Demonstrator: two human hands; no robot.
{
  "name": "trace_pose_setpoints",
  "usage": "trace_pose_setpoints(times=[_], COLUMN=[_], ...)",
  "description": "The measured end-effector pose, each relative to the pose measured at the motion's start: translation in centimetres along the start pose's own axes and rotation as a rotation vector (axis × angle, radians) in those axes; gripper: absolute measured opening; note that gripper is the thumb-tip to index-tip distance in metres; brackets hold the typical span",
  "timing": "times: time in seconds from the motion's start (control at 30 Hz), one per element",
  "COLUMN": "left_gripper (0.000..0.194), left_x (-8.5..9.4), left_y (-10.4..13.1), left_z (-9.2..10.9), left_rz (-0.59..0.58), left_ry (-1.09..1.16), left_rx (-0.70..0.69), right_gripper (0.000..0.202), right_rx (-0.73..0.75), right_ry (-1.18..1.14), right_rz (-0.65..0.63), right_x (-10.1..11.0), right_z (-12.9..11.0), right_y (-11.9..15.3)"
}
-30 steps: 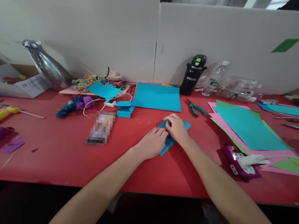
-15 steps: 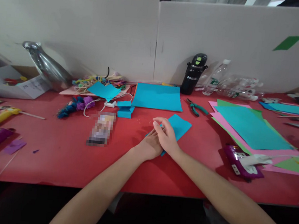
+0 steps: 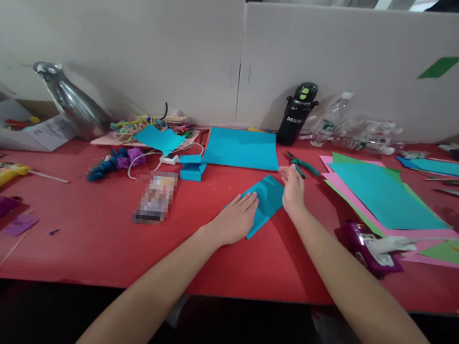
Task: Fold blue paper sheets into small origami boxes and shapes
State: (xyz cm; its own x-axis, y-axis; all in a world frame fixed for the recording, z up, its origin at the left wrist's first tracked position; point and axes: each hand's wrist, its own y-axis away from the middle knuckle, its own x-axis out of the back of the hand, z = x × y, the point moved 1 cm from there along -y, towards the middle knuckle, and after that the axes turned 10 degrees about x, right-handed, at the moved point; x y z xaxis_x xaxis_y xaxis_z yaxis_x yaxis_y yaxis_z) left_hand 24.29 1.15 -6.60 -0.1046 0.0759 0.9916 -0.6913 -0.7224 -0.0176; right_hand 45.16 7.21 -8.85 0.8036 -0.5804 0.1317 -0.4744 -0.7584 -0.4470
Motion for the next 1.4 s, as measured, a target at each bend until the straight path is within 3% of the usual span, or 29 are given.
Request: trace_pose_setpoints(times=[0.13, 0.27, 0.33, 0.4, 0.47, 0.53, 0.7, 1.03, 1.13, 1.27, 1.4], left_gripper=[0.056, 0.054, 0.054, 0.053, 0.051, 0.048, 0.050, 0.052, 0.048, 0.045, 0.047], left_x=[0.2, 0.2, 0.1, 0.0, -0.1, -0.1, 0.1, 0.6, 1.0, 1.1, 1.4], left_y=[0.1, 0.0, 0.0, 0.1, 0.3, 0.4, 0.3, 0.6, 0.7, 0.4, 0.2], left_z=[0.0, -0.1, -0.2, -0.2, -0.3, -0.4, -0.4, -0.2, 0.0, 0.3, 0.4], left_rz=[-0.019, -0.003, 0.024, 0.067, 0.111, 0.132, 0.089, 0.074, 0.076, -0.022, -0.098], left_ry=[0.006, 0.014, 0.025, 0.051, 0.077, 0.089, 0.067, 0.033, 0.052, 0.155, 0.213], left_rx=[0.000, -0.014, -0.007, -0.001, 0.000, -0.003, 0.009, 0.020, -0.059, -0.229, -0.270], right_gripper=[0.066, 0.046, 0.038, 0.033, 0.031, 0.029, 0.022, 0.026, 0.028, 0.032, 0.032], right_rx=[0.025, 0.147, 0.199, 0.100, -0.114, -0.231, -0.260, -0.182, -0.162, -0.151, -0.136], right_ry=[0.020, 0.027, -0.022, -0.175, -0.400, -0.512, -0.526, -0.382, -0.349, -0.302, -0.253], right_rz=[0.071, 0.044, -0.038, -0.159, -0.241, -0.271, -0.079, 0.139, 0.163, 0.149, 0.122], right_x=[1.1, 1.0, 0.4, -0.8, -2.2, -3.4, -4.0, -1.0, -0.3, 0.1, 0.3], right_z=[0.2, -2.9, -4.9, -6.5, -7.4, -7.7, -6.0, -2.1, -1.1, -0.5, -0.2], right_y=[-1.1, 0.1, 1.5, 3.1, 4.9, 6.3, 6.8, 2.2, 1.2, 0.3, -0.3])
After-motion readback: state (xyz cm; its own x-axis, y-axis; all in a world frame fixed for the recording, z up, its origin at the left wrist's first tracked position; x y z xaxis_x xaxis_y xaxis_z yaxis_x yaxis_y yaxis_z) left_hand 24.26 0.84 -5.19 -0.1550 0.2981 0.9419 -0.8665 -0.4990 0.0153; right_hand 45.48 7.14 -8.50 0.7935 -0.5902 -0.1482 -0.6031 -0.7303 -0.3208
